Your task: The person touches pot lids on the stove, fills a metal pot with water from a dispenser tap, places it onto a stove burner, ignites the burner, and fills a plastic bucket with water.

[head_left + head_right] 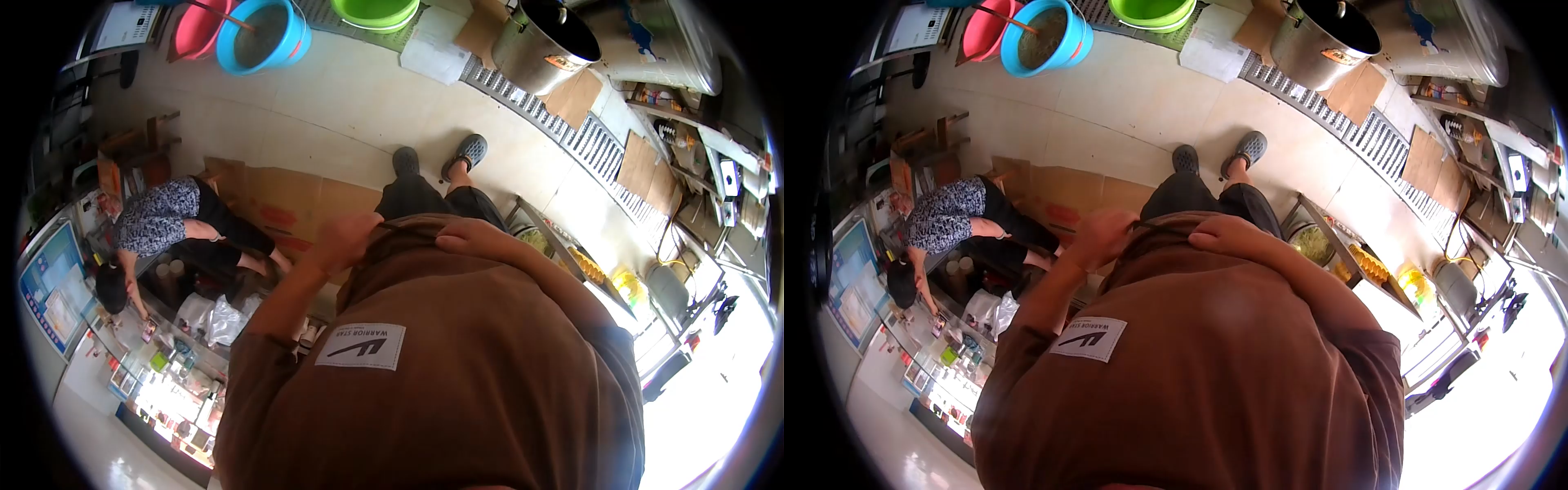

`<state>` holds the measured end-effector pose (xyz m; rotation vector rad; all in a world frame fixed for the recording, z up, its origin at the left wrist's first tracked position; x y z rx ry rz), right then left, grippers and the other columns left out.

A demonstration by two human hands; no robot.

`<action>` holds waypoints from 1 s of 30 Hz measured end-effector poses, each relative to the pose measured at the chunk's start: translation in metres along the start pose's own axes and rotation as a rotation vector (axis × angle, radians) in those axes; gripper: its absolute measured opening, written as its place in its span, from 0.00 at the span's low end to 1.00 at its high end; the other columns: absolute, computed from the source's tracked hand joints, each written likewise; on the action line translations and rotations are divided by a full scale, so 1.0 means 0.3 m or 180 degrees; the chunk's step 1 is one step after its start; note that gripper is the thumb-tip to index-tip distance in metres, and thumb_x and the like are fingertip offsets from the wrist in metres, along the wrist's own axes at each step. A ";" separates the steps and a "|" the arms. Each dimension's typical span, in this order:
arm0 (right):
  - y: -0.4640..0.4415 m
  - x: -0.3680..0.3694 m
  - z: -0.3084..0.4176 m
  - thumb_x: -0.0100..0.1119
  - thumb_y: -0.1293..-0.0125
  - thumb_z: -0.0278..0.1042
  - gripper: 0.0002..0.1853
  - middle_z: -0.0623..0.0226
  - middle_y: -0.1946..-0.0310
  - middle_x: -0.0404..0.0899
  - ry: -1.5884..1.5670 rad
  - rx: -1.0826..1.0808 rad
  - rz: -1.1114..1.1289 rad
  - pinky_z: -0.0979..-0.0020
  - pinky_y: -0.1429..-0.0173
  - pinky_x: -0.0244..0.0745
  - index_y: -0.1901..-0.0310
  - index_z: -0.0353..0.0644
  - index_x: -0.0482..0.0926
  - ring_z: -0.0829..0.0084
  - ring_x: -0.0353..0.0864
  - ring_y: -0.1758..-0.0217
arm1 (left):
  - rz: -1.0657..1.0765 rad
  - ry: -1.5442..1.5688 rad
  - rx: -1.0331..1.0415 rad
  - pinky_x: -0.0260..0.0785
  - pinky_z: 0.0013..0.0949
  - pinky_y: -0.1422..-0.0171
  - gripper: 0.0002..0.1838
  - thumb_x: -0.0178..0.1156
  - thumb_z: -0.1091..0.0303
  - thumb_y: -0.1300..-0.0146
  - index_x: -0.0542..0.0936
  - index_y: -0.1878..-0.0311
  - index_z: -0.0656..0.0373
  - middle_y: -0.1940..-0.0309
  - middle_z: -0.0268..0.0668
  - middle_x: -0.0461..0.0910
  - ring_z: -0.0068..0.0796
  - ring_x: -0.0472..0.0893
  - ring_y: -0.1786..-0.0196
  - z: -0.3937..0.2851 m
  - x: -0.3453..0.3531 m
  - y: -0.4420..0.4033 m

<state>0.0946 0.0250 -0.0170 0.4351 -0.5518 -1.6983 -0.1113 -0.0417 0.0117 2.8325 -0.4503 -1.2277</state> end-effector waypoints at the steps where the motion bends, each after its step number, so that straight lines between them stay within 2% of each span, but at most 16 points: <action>1: 0.011 -0.001 -0.006 0.48 0.37 0.47 0.19 0.56 0.61 0.77 0.0000 -0.0001 0.0011 0.63 0.50 0.68 0.58 0.39 0.78 0.58 0.75 0.55 | -0.0055 0.0036 0.0036 0.68 0.40 0.68 0.10 0.53 0.74 0.50 0.75 0.62 0.57 0.71 0.41 0.77 0.43 0.77 0.69 0.011 0.001 0.019; 4: 0.029 -0.004 0.005 0.49 0.37 0.45 0.17 0.56 0.62 0.77 0.0012 -0.0236 0.0009 0.64 0.50 0.67 0.60 0.39 0.79 0.58 0.74 0.54 | 0.0015 -0.0013 0.0018 0.68 0.40 0.68 0.09 0.53 0.74 0.49 0.75 0.62 0.57 0.71 0.40 0.77 0.43 0.76 0.69 0.020 -0.032 0.057; 6: 0.042 -0.006 0.009 0.51 0.38 0.45 0.17 0.55 0.62 0.77 -0.0056 -0.0154 0.0012 0.66 0.48 0.67 0.61 0.39 0.79 0.59 0.74 0.53 | 0.0133 -0.0086 -0.0040 0.68 0.40 0.68 0.09 0.54 0.74 0.48 0.75 0.62 0.56 0.71 0.40 0.77 0.44 0.76 0.69 0.017 -0.031 0.079; 8: 0.021 -0.018 -0.009 0.51 0.37 0.44 0.16 0.55 0.62 0.77 -0.0124 -0.0112 0.0024 0.67 0.49 0.67 0.60 0.39 0.79 0.61 0.75 0.54 | -0.0134 0.0015 -0.0054 0.67 0.40 0.68 0.08 0.54 0.73 0.47 0.75 0.62 0.56 0.71 0.40 0.77 0.44 0.76 0.69 0.028 -0.025 0.103; 10: 0.037 -0.015 -0.022 0.51 0.37 0.43 0.16 0.56 0.62 0.76 -0.0222 -0.0032 0.0026 0.68 0.49 0.68 0.59 0.39 0.79 0.62 0.75 0.55 | -0.0063 -0.0007 -0.0196 0.68 0.40 0.67 0.08 0.54 0.73 0.47 0.75 0.62 0.56 0.71 0.40 0.77 0.44 0.76 0.69 0.022 -0.020 0.114; 12: 0.087 -0.065 -0.028 0.52 0.37 0.41 0.14 0.59 0.62 0.76 -0.0684 0.0073 -0.0326 0.70 0.52 0.69 0.58 0.39 0.78 0.65 0.76 0.57 | -0.0037 -0.0003 -0.0346 0.68 0.39 0.66 0.08 0.54 0.73 0.47 0.75 0.62 0.56 0.71 0.40 0.77 0.43 0.76 0.69 0.016 -0.001 0.147; 14: 0.193 -0.147 -0.061 0.53 0.38 0.38 0.13 0.62 0.63 0.75 -0.0681 0.0054 -0.1373 0.72 0.54 0.70 0.56 0.40 0.77 0.68 0.76 0.59 | 0.0032 0.0020 -0.0367 0.68 0.38 0.63 0.09 0.53 0.73 0.48 0.75 0.61 0.56 0.72 0.41 0.76 0.44 0.76 0.67 0.013 0.023 0.228; 15: 0.262 -0.169 -0.080 0.53 0.39 0.36 0.11 0.62 0.65 0.75 -0.0243 0.0110 -0.1814 0.72 0.56 0.70 0.58 0.39 0.77 0.68 0.76 0.61 | 0.0033 0.0019 -0.0380 0.68 0.38 0.63 0.09 0.53 0.73 0.48 0.75 0.61 0.56 0.72 0.41 0.76 0.44 0.76 0.67 -0.004 0.008 0.251; 16: 0.337 -0.186 -0.094 0.53 0.39 0.34 0.10 0.63 0.66 0.74 0.0207 0.0157 -0.2253 0.72 0.58 0.70 0.60 0.39 0.77 0.68 0.76 0.63 | 0.0143 0.0421 -0.0683 0.68 0.36 0.62 0.09 0.53 0.73 0.46 0.75 0.60 0.56 0.71 0.41 0.77 0.41 0.77 0.67 -0.010 -0.005 0.266; 17: 0.408 -0.169 -0.128 0.54 0.40 0.33 0.09 0.63 0.67 0.74 0.0206 0.0429 -0.2434 0.71 0.60 0.70 0.62 0.38 0.77 0.68 0.76 0.64 | 0.0252 0.0825 -0.0977 0.68 0.34 0.61 0.09 0.53 0.72 0.45 0.75 0.60 0.57 0.70 0.40 0.77 0.38 0.77 0.66 -0.015 -0.009 0.286; 18: 0.481 -0.137 -0.161 0.54 0.41 0.31 0.07 0.64 0.69 0.74 0.0206 0.0705 -0.2620 0.70 0.61 0.70 0.65 0.38 0.77 0.68 0.75 0.66 | 0.0246 0.0824 -0.0970 0.68 0.34 0.61 0.09 0.53 0.72 0.45 0.75 0.60 0.57 0.70 0.40 0.77 0.38 0.77 0.66 -0.022 -0.007 0.317; 20: 0.596 -0.040 -0.234 0.55 0.43 0.30 0.05 0.65 0.72 0.74 0.0369 0.1534 -0.2472 0.70 0.64 0.69 0.68 0.38 0.76 0.68 0.75 0.68 | 0.0398 0.1783 -0.2331 0.68 0.29 0.57 0.11 0.55 0.70 0.42 0.75 0.56 0.59 0.63 0.38 0.78 0.28 0.77 0.60 0.027 0.037 0.420; 21: 0.639 0.026 -0.281 0.55 0.43 0.30 0.04 0.62 0.73 0.75 0.0143 0.1625 -0.2417 0.71 0.62 0.70 0.68 0.40 0.77 0.70 0.75 0.68 | 0.0384 0.1785 -0.2308 0.68 0.29 0.57 0.11 0.55 0.70 0.42 0.75 0.56 0.59 0.63 0.38 0.78 0.28 0.77 0.60 0.020 0.034 0.438; 23: 0.668 0.103 -0.232 0.55 0.43 0.30 0.05 0.61 0.73 0.77 -0.0842 0.1859 -0.1883 0.72 0.60 0.71 0.67 0.40 0.78 0.72 0.77 0.66 | 0.1083 0.3093 -0.2831 0.66 0.26 0.52 0.15 0.56 0.67 0.40 0.74 0.51 0.61 0.56 0.37 0.77 0.20 0.75 0.54 -0.006 0.085 0.482; 26: 0.669 0.146 -0.200 0.55 0.43 0.30 0.05 0.62 0.73 0.77 -0.1030 0.1544 -0.1699 0.72 0.60 0.71 0.67 0.40 0.78 0.72 0.77 0.66 | 0.0908 0.3404 -0.2748 0.65 0.26 0.49 0.18 0.58 0.67 0.41 0.73 0.49 0.63 0.54 0.38 0.77 0.21 0.74 0.52 -0.026 0.065 0.448; 30: 0.704 0.143 -0.209 0.55 0.43 0.30 0.05 0.62 0.73 0.77 -0.1108 0.1407 -0.1749 0.72 0.60 0.71 0.67 0.40 0.78 0.73 0.77 0.66 | 0.0849 0.3099 -0.2726 0.65 0.27 0.49 0.17 0.58 0.67 0.41 0.73 0.49 0.62 0.55 0.36 0.77 0.22 0.74 0.53 -0.045 0.015 0.362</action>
Point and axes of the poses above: each hand's wrist, its own y-axis away from the middle knuckle, its own x-axis out of the palm, z = x × y, the point moved 5 cm from there along -y, towards the middle knuckle
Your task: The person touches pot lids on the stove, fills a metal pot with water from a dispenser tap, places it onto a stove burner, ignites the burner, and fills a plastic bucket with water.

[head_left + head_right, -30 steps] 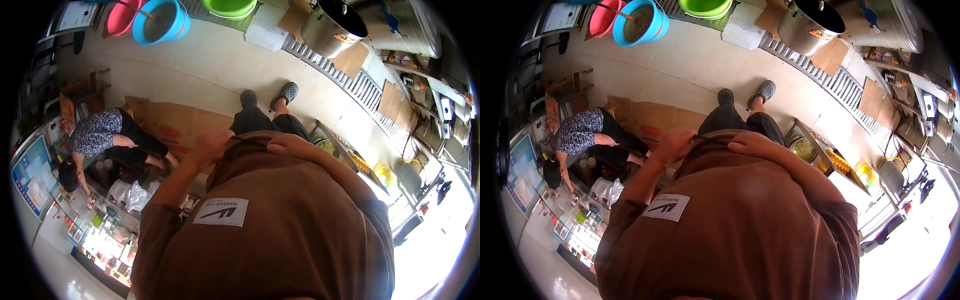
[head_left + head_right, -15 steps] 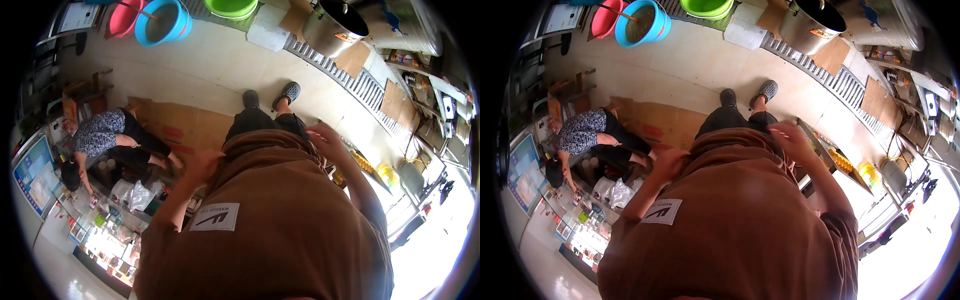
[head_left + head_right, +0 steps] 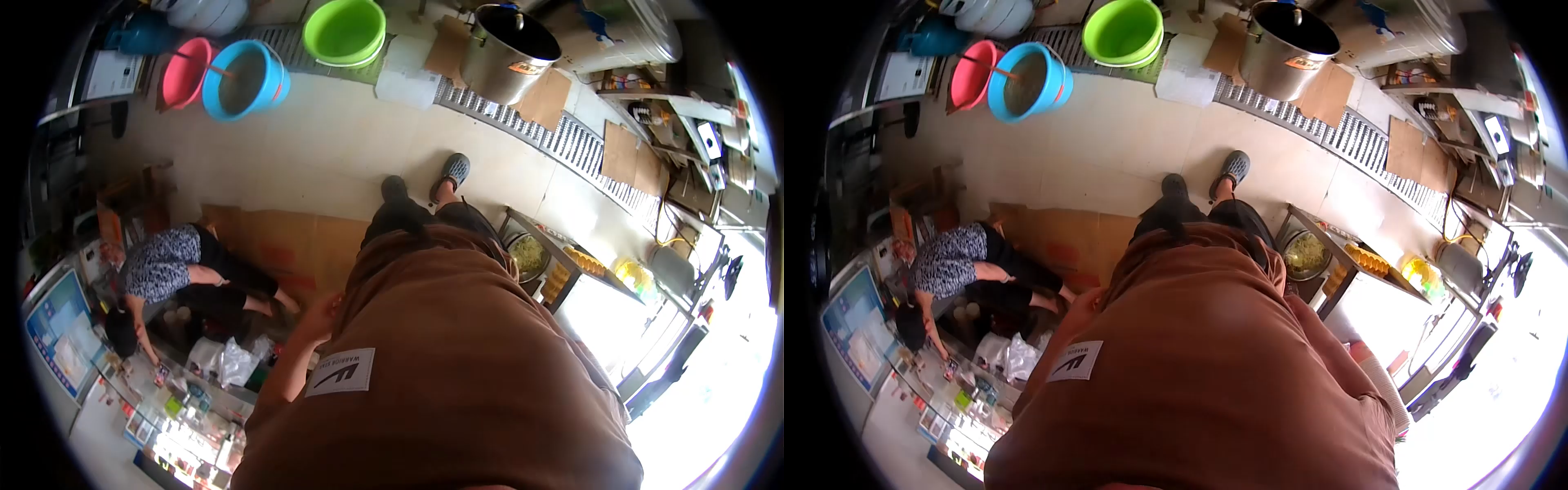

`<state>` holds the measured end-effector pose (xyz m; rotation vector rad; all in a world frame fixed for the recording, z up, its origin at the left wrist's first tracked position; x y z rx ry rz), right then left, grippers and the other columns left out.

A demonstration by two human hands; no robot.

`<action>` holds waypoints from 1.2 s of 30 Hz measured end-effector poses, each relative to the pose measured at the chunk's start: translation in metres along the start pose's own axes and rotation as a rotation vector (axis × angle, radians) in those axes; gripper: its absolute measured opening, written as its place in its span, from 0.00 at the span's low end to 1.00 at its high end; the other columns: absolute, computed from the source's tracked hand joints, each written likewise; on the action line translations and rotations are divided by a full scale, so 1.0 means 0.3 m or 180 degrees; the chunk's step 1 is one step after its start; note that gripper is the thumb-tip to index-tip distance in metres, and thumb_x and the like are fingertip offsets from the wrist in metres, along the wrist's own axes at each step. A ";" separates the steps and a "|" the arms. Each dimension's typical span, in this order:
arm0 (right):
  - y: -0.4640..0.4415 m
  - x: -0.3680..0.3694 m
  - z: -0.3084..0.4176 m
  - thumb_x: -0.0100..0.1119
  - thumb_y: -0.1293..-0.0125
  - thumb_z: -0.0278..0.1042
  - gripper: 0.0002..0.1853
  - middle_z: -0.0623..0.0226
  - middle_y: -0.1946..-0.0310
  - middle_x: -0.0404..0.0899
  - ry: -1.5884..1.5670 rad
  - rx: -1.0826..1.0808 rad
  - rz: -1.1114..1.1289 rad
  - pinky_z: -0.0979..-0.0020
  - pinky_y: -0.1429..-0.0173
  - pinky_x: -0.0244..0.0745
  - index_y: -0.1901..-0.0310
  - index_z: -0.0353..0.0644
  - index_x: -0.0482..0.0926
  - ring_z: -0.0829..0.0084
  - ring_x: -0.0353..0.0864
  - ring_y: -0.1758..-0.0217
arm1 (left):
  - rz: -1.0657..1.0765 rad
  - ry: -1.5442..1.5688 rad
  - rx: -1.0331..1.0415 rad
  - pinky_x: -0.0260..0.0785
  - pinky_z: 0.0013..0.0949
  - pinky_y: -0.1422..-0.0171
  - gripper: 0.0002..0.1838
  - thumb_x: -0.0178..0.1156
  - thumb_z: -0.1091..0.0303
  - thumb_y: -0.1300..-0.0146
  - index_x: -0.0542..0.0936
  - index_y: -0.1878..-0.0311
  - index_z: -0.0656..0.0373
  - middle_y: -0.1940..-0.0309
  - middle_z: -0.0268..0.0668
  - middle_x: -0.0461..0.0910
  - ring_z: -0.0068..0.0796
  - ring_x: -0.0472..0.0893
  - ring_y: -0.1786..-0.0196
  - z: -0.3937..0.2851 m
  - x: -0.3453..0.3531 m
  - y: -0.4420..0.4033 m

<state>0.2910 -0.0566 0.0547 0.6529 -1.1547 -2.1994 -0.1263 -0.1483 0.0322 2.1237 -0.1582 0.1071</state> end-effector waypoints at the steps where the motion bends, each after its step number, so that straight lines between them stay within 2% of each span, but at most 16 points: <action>1: 0.007 -0.003 -0.006 0.55 0.43 0.30 0.05 0.62 0.73 0.77 -0.0034 -0.0012 -0.0005 0.72 0.60 0.71 0.67 0.40 0.78 0.73 0.77 0.66 | -0.0037 -0.0607 0.0088 0.66 0.28 0.50 0.17 0.59 0.67 0.42 0.74 0.51 0.63 0.57 0.36 0.78 0.22 0.74 0.54 -0.064 0.013 0.007; 2: 0.011 -0.013 -0.010 0.55 0.43 0.30 0.05 0.62 0.73 0.77 -0.0050 -0.0023 -0.0004 0.72 0.60 0.71 0.67 0.40 0.78 0.73 0.77 0.66 | -0.0087 -0.1206 0.0169 0.67 0.29 0.52 0.17 0.59 0.67 0.44 0.75 0.52 0.63 0.59 0.37 0.79 0.22 0.75 0.56 -0.104 0.019 0.010; 3: 0.015 -0.017 -0.014 0.55 0.43 0.30 0.05 0.62 0.73 0.77 -0.0074 -0.0032 0.0000 0.72 0.60 0.71 0.67 0.40 0.78 0.73 0.77 0.66 | -0.0077 -0.1238 0.0189 0.67 0.29 0.52 0.17 0.59 0.67 0.44 0.75 0.52 0.63 0.59 0.37 0.79 0.22 0.75 0.56 -0.094 0.012 0.003; 6: 0.029 -0.017 -0.028 0.55 0.43 0.30 0.05 0.62 0.73 0.77 -0.0184 -0.0062 -0.0006 0.73 0.60 0.71 0.67 0.40 0.78 0.73 0.77 0.66 | -0.0161 -0.1652 0.0804 0.68 0.34 0.57 0.16 0.60 0.66 0.48 0.76 0.57 0.63 0.64 0.45 0.79 0.32 0.78 0.61 -0.074 -0.019 -0.025; 8: 0.038 -0.021 -0.037 0.55 0.43 0.30 0.05 0.62 0.73 0.77 -0.0247 -0.0072 -0.0024 0.73 0.60 0.71 0.67 0.39 0.78 0.73 0.77 0.67 | -0.0272 -0.2333 0.0956 0.67 0.38 0.61 0.16 0.59 0.64 0.51 0.77 0.61 0.63 0.68 0.52 0.77 0.47 0.78 0.63 -0.087 -0.027 -0.043; 12: 0.055 -0.033 -0.051 0.55 0.42 0.30 0.05 0.63 0.73 0.78 -0.0325 -0.0089 -0.0025 0.73 0.60 0.71 0.66 0.39 0.78 0.74 0.77 0.67 | -0.0023 -0.2164 0.1206 0.67 0.40 0.60 0.15 0.57 0.63 0.50 0.76 0.63 0.63 0.67 0.54 0.75 0.55 0.74 0.60 -0.160 -0.001 -0.073; 15: 0.052 -0.046 -0.061 0.54 0.42 0.30 0.06 0.63 0.73 0.78 -0.0365 -0.0102 -0.0005 0.73 0.60 0.72 0.66 0.39 0.78 0.74 0.77 0.67 | 0.0074 -0.2188 0.1260 0.67 0.38 0.60 0.15 0.58 0.64 0.51 0.77 0.63 0.64 0.68 0.53 0.76 0.48 0.77 0.63 -0.121 -0.011 -0.121; 17: 0.052 -0.060 -0.065 0.54 0.42 0.30 0.06 0.63 0.73 0.78 -0.0386 -0.0117 -0.0002 0.73 0.61 0.72 0.66 0.39 0.78 0.74 0.77 0.67 | 0.0024 -0.1765 0.1087 0.67 0.34 0.60 0.13 0.60 0.66 0.49 0.78 0.63 0.64 0.70 0.47 0.78 0.35 0.79 0.66 -0.120 -0.005 -0.137; 18: 0.055 -0.067 -0.067 0.54 0.42 0.30 0.06 0.63 0.73 0.78 -0.0395 -0.0117 0.0009 0.73 0.61 0.72 0.66 0.39 0.78 0.74 0.77 0.67 | 0.0043 -0.1775 0.1094 0.67 0.34 0.60 0.13 0.60 0.66 0.49 0.78 0.63 0.64 0.70 0.47 0.78 0.35 0.79 0.66 -0.115 0.004 -0.146; 20: 0.054 -0.087 -0.069 0.54 0.42 0.30 0.06 0.63 0.73 0.78 -0.0408 -0.0109 0.0014 0.73 0.61 0.72 0.66 0.39 0.78 0.74 0.77 0.67 | -0.0040 -0.0884 0.0962 0.67 0.27 0.61 0.11 0.60 0.69 0.47 0.78 0.63 0.65 0.72 0.38 0.79 0.22 0.76 0.66 -0.110 0.008 -0.162; 23: 0.051 -0.109 -0.077 0.54 0.42 0.30 0.06 0.63 0.73 0.78 -0.0457 -0.0152 0.0026 0.73 0.61 0.72 0.66 0.39 0.78 0.75 0.77 0.67 | 0.0200 -0.0838 0.0475 0.67 0.23 0.62 0.08 0.58 0.71 0.44 0.79 0.63 0.64 0.71 0.33 0.79 0.19 0.75 0.66 -0.196 0.022 -0.172; 27: 0.029 -0.137 -0.106 0.54 0.42 0.30 0.06 0.64 0.73 0.78 -0.0563 -0.0253 0.0053 0.74 0.61 0.72 0.66 0.39 0.78 0.75 0.77 0.67 | 0.0209 -0.1128 0.0141 0.67 0.23 0.62 0.07 0.57 0.72 0.44 0.79 0.62 0.63 0.72 0.32 0.78 0.18 0.76 0.66 -0.253 0.065 -0.203; 29: 0.003 -0.148 -0.120 0.54 0.42 0.30 0.06 0.64 0.73 0.78 -0.0664 -0.0374 0.0058 0.74 0.61 0.72 0.66 0.39 0.78 0.75 0.77 0.67 | 0.0097 -0.1213 -0.0610 0.67 0.23 0.68 0.07 0.56 0.73 0.44 0.80 0.63 0.62 0.72 0.33 0.78 0.18 0.76 0.70 -0.249 0.068 -0.197; 30: -0.010 -0.150 -0.126 0.54 0.42 0.30 0.06 0.64 0.73 0.78 -0.0744 -0.0467 0.0044 0.74 0.61 0.72 0.66 0.39 0.78 0.75 0.77 0.67 | 0.0067 -0.1237 -0.0614 0.67 0.23 0.68 0.07 0.56 0.73 0.44 0.80 0.63 0.62 0.72 0.33 0.78 0.18 0.76 0.70 -0.253 0.077 -0.198; 32: -0.036 -0.171 -0.141 0.54 0.42 0.30 0.06 0.64 0.73 0.78 -0.0817 -0.0607 0.0068 0.74 0.61 0.72 0.66 0.39 0.78 0.76 0.78 0.67 | 0.0118 -0.0667 -0.0083 0.65 0.23 0.76 0.06 0.54 0.73 0.44 0.80 0.65 0.61 0.76 0.32 0.78 0.18 0.74 0.76 -0.249 0.111 -0.184; 36: -0.079 -0.271 -0.108 0.53 0.40 0.31 0.07 0.66 0.73 0.78 -0.0263 -0.0597 0.0434 0.73 0.61 0.73 0.65 0.38 0.77 0.75 0.78 0.67 | 0.0093 -0.1372 -0.0526 0.62 0.24 0.80 0.06 0.53 0.72 0.43 0.79 0.67 0.61 0.79 0.32 0.76 0.18 0.73 0.80 -0.217 0.100 -0.251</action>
Point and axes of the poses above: each hand's wrist, its own y-axis away from the middle knuckle, its own x-axis out of the palm, z = x × y, the point moved 5 cm from there along -y, towards the middle knuckle
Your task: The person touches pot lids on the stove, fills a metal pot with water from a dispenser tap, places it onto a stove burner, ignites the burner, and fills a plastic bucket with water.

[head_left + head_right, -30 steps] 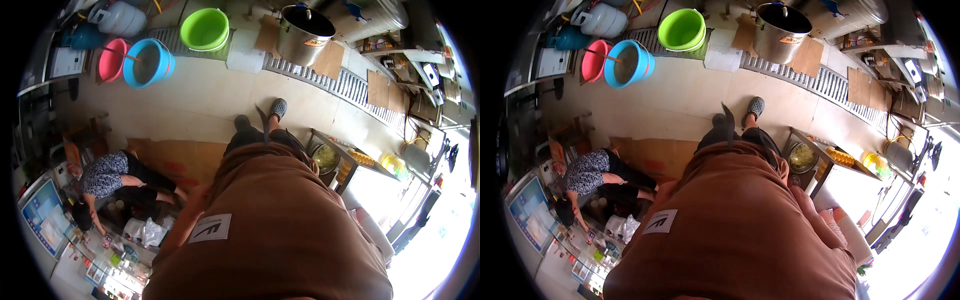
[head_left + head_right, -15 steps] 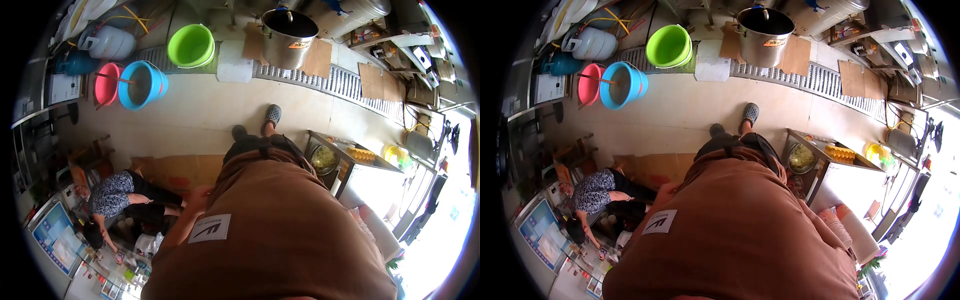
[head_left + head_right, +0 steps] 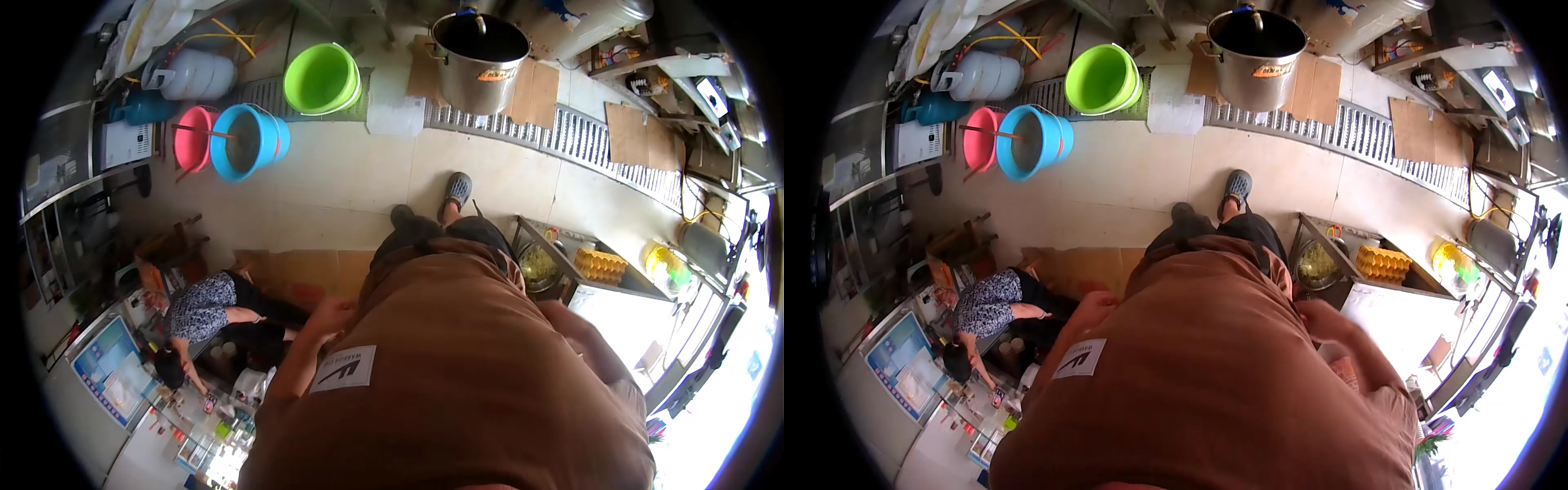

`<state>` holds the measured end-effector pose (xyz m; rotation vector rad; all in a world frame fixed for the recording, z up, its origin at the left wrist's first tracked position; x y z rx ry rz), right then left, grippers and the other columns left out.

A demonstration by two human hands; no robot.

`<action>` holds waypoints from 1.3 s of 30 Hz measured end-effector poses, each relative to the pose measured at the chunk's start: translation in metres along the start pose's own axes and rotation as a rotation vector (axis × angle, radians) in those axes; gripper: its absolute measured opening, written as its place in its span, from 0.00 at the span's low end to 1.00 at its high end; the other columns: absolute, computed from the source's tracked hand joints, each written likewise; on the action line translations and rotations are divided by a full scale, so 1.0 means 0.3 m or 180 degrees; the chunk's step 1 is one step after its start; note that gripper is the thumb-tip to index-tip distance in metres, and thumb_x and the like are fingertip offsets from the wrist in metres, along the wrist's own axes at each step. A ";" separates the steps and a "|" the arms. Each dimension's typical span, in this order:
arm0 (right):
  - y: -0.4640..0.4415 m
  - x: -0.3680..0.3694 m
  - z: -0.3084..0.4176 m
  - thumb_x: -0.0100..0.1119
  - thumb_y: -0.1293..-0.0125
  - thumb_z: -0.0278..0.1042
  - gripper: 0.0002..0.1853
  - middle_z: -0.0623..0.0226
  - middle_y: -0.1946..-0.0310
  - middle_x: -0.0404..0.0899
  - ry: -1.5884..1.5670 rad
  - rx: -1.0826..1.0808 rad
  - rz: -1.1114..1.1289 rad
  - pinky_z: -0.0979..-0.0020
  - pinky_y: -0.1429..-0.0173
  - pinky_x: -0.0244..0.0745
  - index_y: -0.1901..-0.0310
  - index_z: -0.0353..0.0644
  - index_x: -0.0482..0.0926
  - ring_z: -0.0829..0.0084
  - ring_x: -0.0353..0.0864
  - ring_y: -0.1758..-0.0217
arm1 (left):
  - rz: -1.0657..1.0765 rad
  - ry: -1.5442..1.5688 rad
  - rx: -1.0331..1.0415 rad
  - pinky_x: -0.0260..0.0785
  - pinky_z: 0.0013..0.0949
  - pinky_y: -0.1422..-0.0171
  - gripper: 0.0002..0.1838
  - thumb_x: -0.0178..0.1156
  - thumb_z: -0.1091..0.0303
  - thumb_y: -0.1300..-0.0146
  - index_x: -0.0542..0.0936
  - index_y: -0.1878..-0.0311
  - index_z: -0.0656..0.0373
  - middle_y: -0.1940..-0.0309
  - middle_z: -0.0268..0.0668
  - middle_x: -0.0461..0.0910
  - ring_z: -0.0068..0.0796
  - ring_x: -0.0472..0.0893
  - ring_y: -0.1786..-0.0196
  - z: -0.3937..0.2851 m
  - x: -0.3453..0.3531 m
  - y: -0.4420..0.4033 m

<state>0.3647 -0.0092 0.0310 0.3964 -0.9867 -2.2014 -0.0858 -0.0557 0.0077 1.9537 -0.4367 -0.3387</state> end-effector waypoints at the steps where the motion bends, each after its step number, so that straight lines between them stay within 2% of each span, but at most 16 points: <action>1: -0.021 -0.043 0.015 0.52 0.40 0.31 0.08 0.67 0.74 0.79 0.0131 0.0215 0.0203 0.72 0.61 0.73 0.64 0.37 0.77 0.74 0.78 0.68 | 0.0091 0.0210 -0.0112 0.63 0.22 0.74 0.06 0.54 0.71 0.42 0.78 0.68 0.63 0.79 0.31 0.75 0.17 0.72 0.77 0.002 0.009 -0.014; 3: -0.069 -0.134 0.030 0.51 0.39 0.33 0.09 0.66 0.73 0.79 0.0155 0.0754 0.0593 0.70 0.61 0.73 0.62 0.37 0.76 0.72 0.78 0.68 | 0.0185 0.0393 -0.0228 0.64 0.21 0.68 0.07 0.55 0.71 0.41 0.77 0.70 0.65 0.79 0.31 0.73 0.16 0.71 0.73 -0.080 0.012 -0.051; 5: -0.132 -0.217 0.022 0.51 0.38 0.32 0.08 0.68 0.74 0.77 -0.0467 0.0758 0.0154 0.74 0.67 0.73 0.61 0.39 0.77 0.78 0.76 0.72 | 0.0148 0.0236 -0.0447 0.64 0.21 0.69 0.07 0.53 0.70 0.40 0.76 0.68 0.64 0.78 0.30 0.74 0.17 0.72 0.75 -0.239 0.005 -0.078; 7: -0.216 -0.294 -0.006 0.51 0.41 0.34 0.10 0.57 0.72 0.78 0.0507 -0.0052 -0.0741 0.67 0.61 0.72 0.61 0.40 0.76 0.60 0.78 0.68 | -0.0152 -0.0105 0.0741 0.66 0.22 0.68 0.09 0.52 0.70 0.40 0.76 0.59 0.63 0.70 0.33 0.77 0.20 0.74 0.74 -0.405 0.029 -0.166; 9: -0.268 -0.329 0.000 0.51 0.42 0.33 0.11 0.56 0.71 0.78 0.0589 -0.0283 -0.1063 0.66 0.61 0.72 0.59 0.40 0.76 0.58 0.78 0.68 | -0.0516 -0.1010 0.1592 0.67 0.25 0.61 0.14 0.52 0.73 0.42 0.75 0.52 0.60 0.60 0.39 0.76 0.25 0.75 0.65 -0.628 0.085 -0.227; 11: -0.316 -0.361 0.015 0.51 0.42 0.33 0.11 0.56 0.71 0.78 0.0704 -0.0524 -0.1414 0.66 0.61 0.72 0.58 0.41 0.76 0.56 0.77 0.67 | -0.0259 -0.1482 0.2561 0.67 0.28 0.52 0.19 0.52 0.75 0.45 0.74 0.47 0.55 0.52 0.43 0.71 0.32 0.74 0.54 -0.773 0.181 -0.330; 13: -0.350 -0.360 0.025 0.51 0.43 0.32 0.15 0.55 0.68 0.78 0.0637 -0.0530 -0.1072 0.66 0.60 0.71 0.53 0.43 0.75 0.58 0.77 0.66 | 0.0091 -0.1596 0.2642 0.66 0.30 0.50 0.18 0.52 0.76 0.46 0.75 0.50 0.55 0.51 0.43 0.71 0.35 0.72 0.52 -0.848 0.282 -0.395; 15: -0.373 -0.372 0.033 0.52 0.41 0.32 0.16 0.59 0.67 0.79 0.0549 0.0050 -0.0812 0.69 0.59 0.72 0.50 0.43 0.74 0.66 0.78 0.65 | 0.0417 -0.1743 0.2776 0.65 0.32 0.48 0.16 0.52 0.77 0.47 0.77 0.53 0.55 0.50 0.44 0.70 0.38 0.71 0.49 -0.895 0.313 -0.454; 17: -0.406 -0.355 0.026 0.52 0.39 0.34 0.16 0.64 0.67 0.79 -0.0982 0.0075 -0.0412 0.72 0.59 0.72 0.50 0.40 0.74 0.75 0.76 0.64 | 0.0807 -0.2154 0.2685 0.66 0.34 0.48 0.11 0.54 0.76 0.48 0.79 0.61 0.57 0.50 0.43 0.71 0.39 0.72 0.49 -0.905 0.314 -0.523; 18: -0.418 -0.362 0.047 0.53 0.38 0.35 0.16 0.66 0.66 0.79 -0.1144 -0.0105 -0.0415 0.73 0.58 0.72 0.50 0.40 0.74 0.77 0.76 0.63 | 0.0676 -0.2231 0.2555 0.67 0.35 0.51 0.05 0.55 0.72 0.47 0.79 0.69 0.59 0.57 0.42 0.74 0.40 0.74 0.54 -0.949 0.302 -0.518; 21: -0.440 -0.374 0.090 0.54 0.39 0.36 0.17 0.64 0.63 0.79 -0.1589 -0.0363 -0.0427 0.73 0.54 0.71 0.50 0.39 0.74 0.76 0.76 0.59 | 0.0443 -0.2788 0.2442 0.67 0.37 0.56 0.06 0.56 0.68 0.47 0.78 0.70 0.59 0.66 0.41 0.76 0.41 0.75 0.60 -1.005 0.287 -0.560; 24: -0.447 -0.444 0.112 0.54 0.42 0.36 0.17 0.58 0.61 0.79 -0.0597 -0.0334 -0.1020 0.71 0.50 0.70 0.53 0.36 0.76 0.70 0.77 0.57 | 0.0335 -0.2781 0.2584 0.68 0.40 0.60 0.08 0.57 0.63 0.49 0.78 0.73 0.58 0.71 0.39 0.76 0.41 0.76 0.64 -1.068 0.287 -0.648; 28: -0.388 -0.572 0.098 0.53 0.42 0.37 0.16 0.56 0.61 0.79 -0.0981 0.0534 -0.1668 0.69 0.51 0.71 0.55 0.37 0.77 0.66 0.78 0.57 | 0.0383 -0.3218 0.2493 0.69 0.41 0.60 0.06 0.54 0.64 0.50 0.79 0.73 0.54 0.71 0.40 0.76 0.42 0.76 0.64 -1.218 0.252 -0.723; 32: -0.351 -0.699 0.065 0.51 0.42 0.37 0.15 0.55 0.61 0.78 -0.0017 0.0297 -0.2339 0.64 0.51 0.71 0.56 0.37 0.77 0.57 0.77 0.55 | 0.0887 -0.3719 0.2161 0.69 0.42 0.65 0.08 0.51 0.64 0.50 0.79 0.71 0.54 0.72 0.41 0.79 0.45 0.77 0.68 -1.317 0.216 -0.865; 37: -0.348 -0.800 0.077 0.49 0.42 0.39 0.14 0.53 0.62 0.78 0.0761 0.0193 -0.2605 0.60 0.52 0.71 0.59 0.40 0.77 0.53 0.76 0.57 | 0.1671 -0.3058 0.1384 0.70 0.33 0.61 0.16 0.58 0.60 0.48 0.80 0.59 0.59 0.68 0.41 0.81 0.32 0.80 0.66 -1.477 0.226 -0.906; 39: -0.360 -0.820 0.038 0.48 0.41 0.39 0.14 0.54 0.62 0.78 0.0581 0.0111 -0.2709 0.60 0.53 0.71 0.59 0.41 0.77 0.53 0.76 0.57 | 0.1771 -0.2726 0.1704 0.70 0.32 0.58 0.19 0.59 0.60 0.48 0.78 0.55 0.62 0.63 0.43 0.81 0.30 0.79 0.63 -1.539 0.251 -0.947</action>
Point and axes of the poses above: each hand's wrist, its own y-axis away from the middle knuckle, its own x-axis out of the palm, z = x × y, the point moved 5 cm from there along -y, towards the middle knuckle
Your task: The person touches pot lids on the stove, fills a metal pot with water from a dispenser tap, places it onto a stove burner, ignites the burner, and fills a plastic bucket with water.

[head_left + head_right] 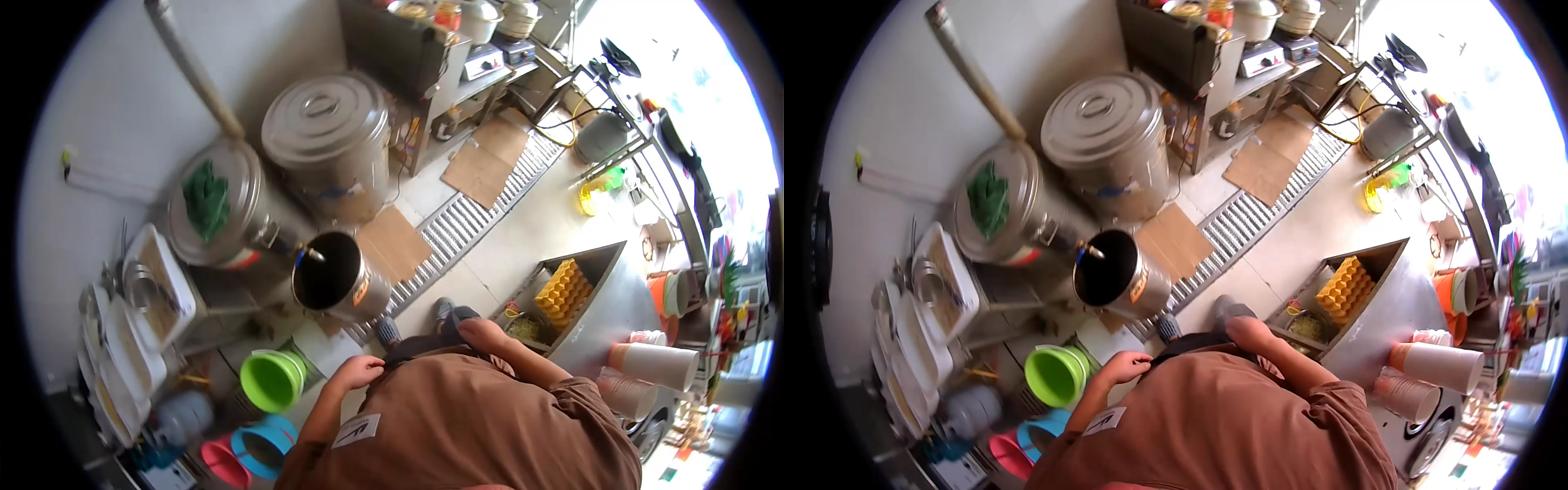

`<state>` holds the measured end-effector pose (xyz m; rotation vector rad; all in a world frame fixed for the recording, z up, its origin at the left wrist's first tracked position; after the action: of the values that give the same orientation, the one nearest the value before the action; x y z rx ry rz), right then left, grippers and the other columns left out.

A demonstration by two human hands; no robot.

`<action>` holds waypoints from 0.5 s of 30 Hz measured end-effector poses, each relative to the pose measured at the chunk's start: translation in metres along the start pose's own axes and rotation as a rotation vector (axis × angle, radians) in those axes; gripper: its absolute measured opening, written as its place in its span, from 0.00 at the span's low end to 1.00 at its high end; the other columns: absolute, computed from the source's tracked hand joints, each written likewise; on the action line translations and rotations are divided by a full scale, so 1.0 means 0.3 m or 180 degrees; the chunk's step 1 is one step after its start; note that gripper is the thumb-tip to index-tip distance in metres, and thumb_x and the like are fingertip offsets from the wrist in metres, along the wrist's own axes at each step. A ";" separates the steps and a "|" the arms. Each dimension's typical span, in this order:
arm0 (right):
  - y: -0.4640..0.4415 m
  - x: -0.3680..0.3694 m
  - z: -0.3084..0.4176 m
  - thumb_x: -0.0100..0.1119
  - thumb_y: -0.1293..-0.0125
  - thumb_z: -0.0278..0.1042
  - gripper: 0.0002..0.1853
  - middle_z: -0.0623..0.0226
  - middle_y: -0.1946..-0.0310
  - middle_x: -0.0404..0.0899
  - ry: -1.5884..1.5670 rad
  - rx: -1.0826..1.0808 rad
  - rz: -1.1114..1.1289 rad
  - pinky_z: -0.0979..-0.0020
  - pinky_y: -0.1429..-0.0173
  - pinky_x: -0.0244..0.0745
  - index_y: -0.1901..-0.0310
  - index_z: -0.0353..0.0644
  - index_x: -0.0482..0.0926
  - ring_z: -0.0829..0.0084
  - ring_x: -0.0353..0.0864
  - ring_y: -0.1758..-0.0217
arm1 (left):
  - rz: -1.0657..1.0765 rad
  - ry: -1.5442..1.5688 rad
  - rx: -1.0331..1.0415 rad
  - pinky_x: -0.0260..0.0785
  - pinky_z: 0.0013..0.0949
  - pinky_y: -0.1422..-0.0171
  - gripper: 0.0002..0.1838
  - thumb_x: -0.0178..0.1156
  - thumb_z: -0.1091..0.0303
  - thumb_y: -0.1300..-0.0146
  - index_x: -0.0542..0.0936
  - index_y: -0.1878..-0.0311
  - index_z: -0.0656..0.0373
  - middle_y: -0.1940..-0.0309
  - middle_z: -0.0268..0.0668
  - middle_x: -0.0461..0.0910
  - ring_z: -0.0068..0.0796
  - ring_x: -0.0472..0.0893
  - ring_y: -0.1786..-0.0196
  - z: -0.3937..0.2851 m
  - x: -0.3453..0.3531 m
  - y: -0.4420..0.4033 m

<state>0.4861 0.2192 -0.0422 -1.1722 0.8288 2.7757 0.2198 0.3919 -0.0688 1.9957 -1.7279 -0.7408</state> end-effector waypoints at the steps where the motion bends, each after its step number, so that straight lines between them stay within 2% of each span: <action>1: -0.005 -0.011 -0.016 0.48 0.41 0.39 0.14 0.54 0.62 0.78 -0.0122 0.0107 0.0024 0.59 0.53 0.70 0.59 0.41 0.77 0.54 0.76 0.57 | -0.0119 -0.0294 -0.0027 0.69 0.32 0.56 0.18 0.59 0.61 0.47 0.78 0.55 0.60 0.61 0.44 0.79 0.31 0.78 0.60 -0.048 -0.038 -0.028; 2: -0.006 -0.027 -0.043 0.48 0.41 0.39 0.14 0.54 0.62 0.78 -0.0218 0.0219 0.0064 0.59 0.52 0.70 0.59 0.42 0.77 0.54 0.76 0.57 | -0.0111 -0.0361 0.0004 0.69 0.32 0.56 0.18 0.59 0.61 0.47 0.78 0.55 0.60 0.61 0.44 0.79 0.31 0.78 0.60 -0.079 -0.058 -0.068; 4: -0.031 -0.063 -0.099 0.47 0.41 0.39 0.15 0.55 0.60 0.77 -0.0223 0.0309 0.0170 0.60 0.51 0.70 0.58 0.42 0.77 0.55 0.75 0.55 | -0.0691 -0.1038 0.0125 0.69 0.33 0.56 0.16 0.58 0.61 0.47 0.79 0.57 0.59 0.61 0.44 0.78 0.35 0.78 0.60 -0.170 -0.122 -0.143; 5: -0.035 -0.090 -0.143 0.47 0.41 0.39 0.15 0.55 0.60 0.77 -0.0297 0.0446 0.0196 0.59 0.51 0.70 0.58 0.42 0.77 0.55 0.75 0.55 | -0.0741 -0.1139 0.0106 0.69 0.37 0.53 0.16 0.56 0.60 0.46 0.79 0.57 0.59 0.61 0.45 0.77 0.42 0.77 0.57 -0.218 -0.135 -0.193; 8: -0.071 -0.194 -0.275 0.46 0.41 0.39 0.14 0.55 0.61 0.78 -0.0513 0.0584 0.0099 0.59 0.51 0.70 0.60 0.43 0.78 0.55 0.75 0.55 | -0.0799 -0.1625 -0.0030 0.69 0.38 0.52 0.16 0.54 0.60 0.45 0.79 0.56 0.57 0.59 0.45 0.77 0.42 0.77 0.56 -0.361 -0.146 -0.359; 11: -0.111 -0.291 -0.482 0.47 0.42 0.40 0.14 0.56 0.62 0.78 -0.0618 0.0739 0.0013 0.60 0.53 0.71 0.60 0.46 0.78 0.56 0.76 0.56 | -0.0587 -0.2013 -0.0152 0.68 0.40 0.51 0.16 0.52 0.59 0.44 0.78 0.56 0.55 0.59 0.44 0.77 0.44 0.76 0.55 -0.483 -0.108 -0.561; 12: -0.121 -0.312 -0.561 0.47 0.42 0.40 0.13 0.56 0.62 0.78 -0.0627 0.0756 -0.0224 0.59 0.53 0.71 0.61 0.46 0.78 0.55 0.76 0.57 | -0.0494 -0.2193 -0.0120 0.68 0.41 0.50 0.16 0.51 0.59 0.44 0.78 0.57 0.54 0.59 0.44 0.77 0.45 0.76 0.55 -0.534 -0.090 -0.632; 13: -0.142 -0.375 -0.641 0.47 0.42 0.40 0.13 0.56 0.63 0.78 -0.0634 0.0765 -0.0477 0.59 0.53 0.71 0.61 0.46 0.78 0.55 0.76 0.57 | -0.0076 -0.2381 -0.0513 0.67 0.41 0.50 0.16 0.50 0.58 0.44 0.78 0.57 0.54 0.58 0.45 0.77 0.45 0.75 0.54 -0.590 -0.069 -0.700; 15: -0.151 -0.497 -0.784 0.47 0.42 0.40 0.14 0.55 0.62 0.78 -0.0693 0.0795 -0.0450 0.60 0.52 0.71 0.61 0.44 0.78 0.55 0.76 0.57 | -0.0085 -0.2374 -0.0316 0.67 0.41 0.50 0.16 0.50 0.58 0.44 0.78 0.57 0.54 0.58 0.45 0.77 0.46 0.75 0.54 -0.730 -0.016 -0.816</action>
<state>0.7585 0.1733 -0.0993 -0.8364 0.9906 2.5366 0.5457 0.4257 -0.0467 1.7869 -1.9738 -1.7019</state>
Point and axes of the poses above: each hand's wrist, its own y-axis away from the middle knuckle, its own x-axis out of the palm, z = x × y, the point moved 5 cm from there along -y, towards the middle knuckle
